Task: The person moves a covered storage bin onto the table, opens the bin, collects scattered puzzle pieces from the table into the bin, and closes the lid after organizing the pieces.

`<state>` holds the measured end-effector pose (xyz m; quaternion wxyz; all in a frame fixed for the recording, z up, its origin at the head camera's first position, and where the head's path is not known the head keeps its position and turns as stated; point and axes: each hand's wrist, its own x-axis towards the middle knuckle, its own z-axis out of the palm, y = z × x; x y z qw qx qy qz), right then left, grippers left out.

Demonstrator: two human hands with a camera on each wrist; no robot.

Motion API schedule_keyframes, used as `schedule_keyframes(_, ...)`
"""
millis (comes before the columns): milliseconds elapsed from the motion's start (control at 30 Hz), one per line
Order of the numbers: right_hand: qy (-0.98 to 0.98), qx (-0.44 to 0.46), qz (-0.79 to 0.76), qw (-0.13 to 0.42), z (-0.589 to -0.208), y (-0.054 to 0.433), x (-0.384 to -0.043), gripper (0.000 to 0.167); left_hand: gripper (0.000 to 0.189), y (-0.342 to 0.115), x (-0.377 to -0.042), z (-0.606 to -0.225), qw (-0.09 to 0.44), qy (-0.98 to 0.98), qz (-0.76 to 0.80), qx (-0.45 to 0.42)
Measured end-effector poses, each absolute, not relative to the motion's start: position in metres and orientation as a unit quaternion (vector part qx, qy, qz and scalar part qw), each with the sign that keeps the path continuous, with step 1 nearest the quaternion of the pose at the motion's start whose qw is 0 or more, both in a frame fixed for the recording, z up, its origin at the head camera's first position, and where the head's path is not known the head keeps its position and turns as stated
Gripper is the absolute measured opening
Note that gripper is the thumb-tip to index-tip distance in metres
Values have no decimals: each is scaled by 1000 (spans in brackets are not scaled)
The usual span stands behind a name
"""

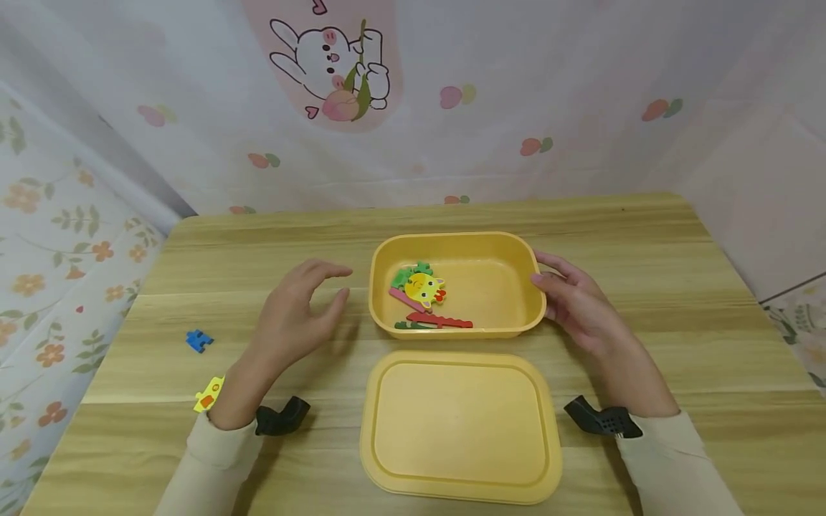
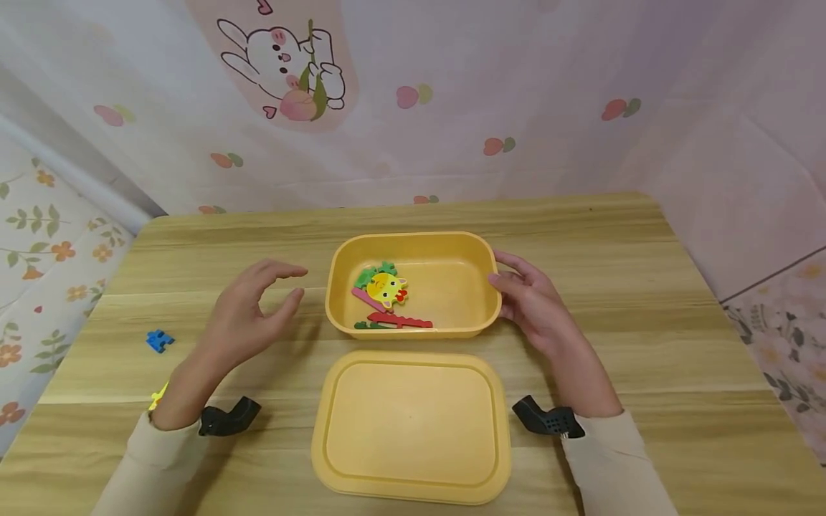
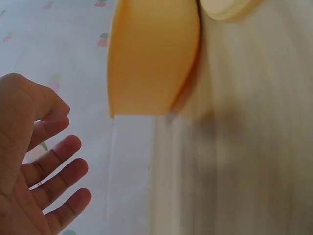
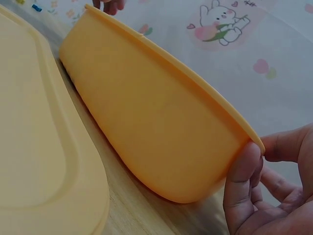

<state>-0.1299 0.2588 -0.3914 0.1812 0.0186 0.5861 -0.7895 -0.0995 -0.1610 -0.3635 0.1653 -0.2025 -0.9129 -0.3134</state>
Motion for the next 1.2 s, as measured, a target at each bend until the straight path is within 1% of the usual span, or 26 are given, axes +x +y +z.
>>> schedule_keyframes(200,585,14,-790,180,-392,259,-131,35,23,-177,-90,-372,166,-920,-296,-197)
schedule_keyframes(433,583,17,-792,180,-391,260,-129,36,25,-197,-81,-379,165,-924,-292,-183)
schedule_keyframes(633,581,13,-793,184,-391,259,-130,38,27,-216,-70,-375,153,-932,-293,-148)
schedule_keyframes(800,582,16,-792,184,-391,259,-131,38,28,-232,-62,-375,157,-939,-281,-118)
schedule_keyframes(1200,581,24,-793,179,-392,258,-130,37,27,-255,-53,-383,170,-940,-272,-120)
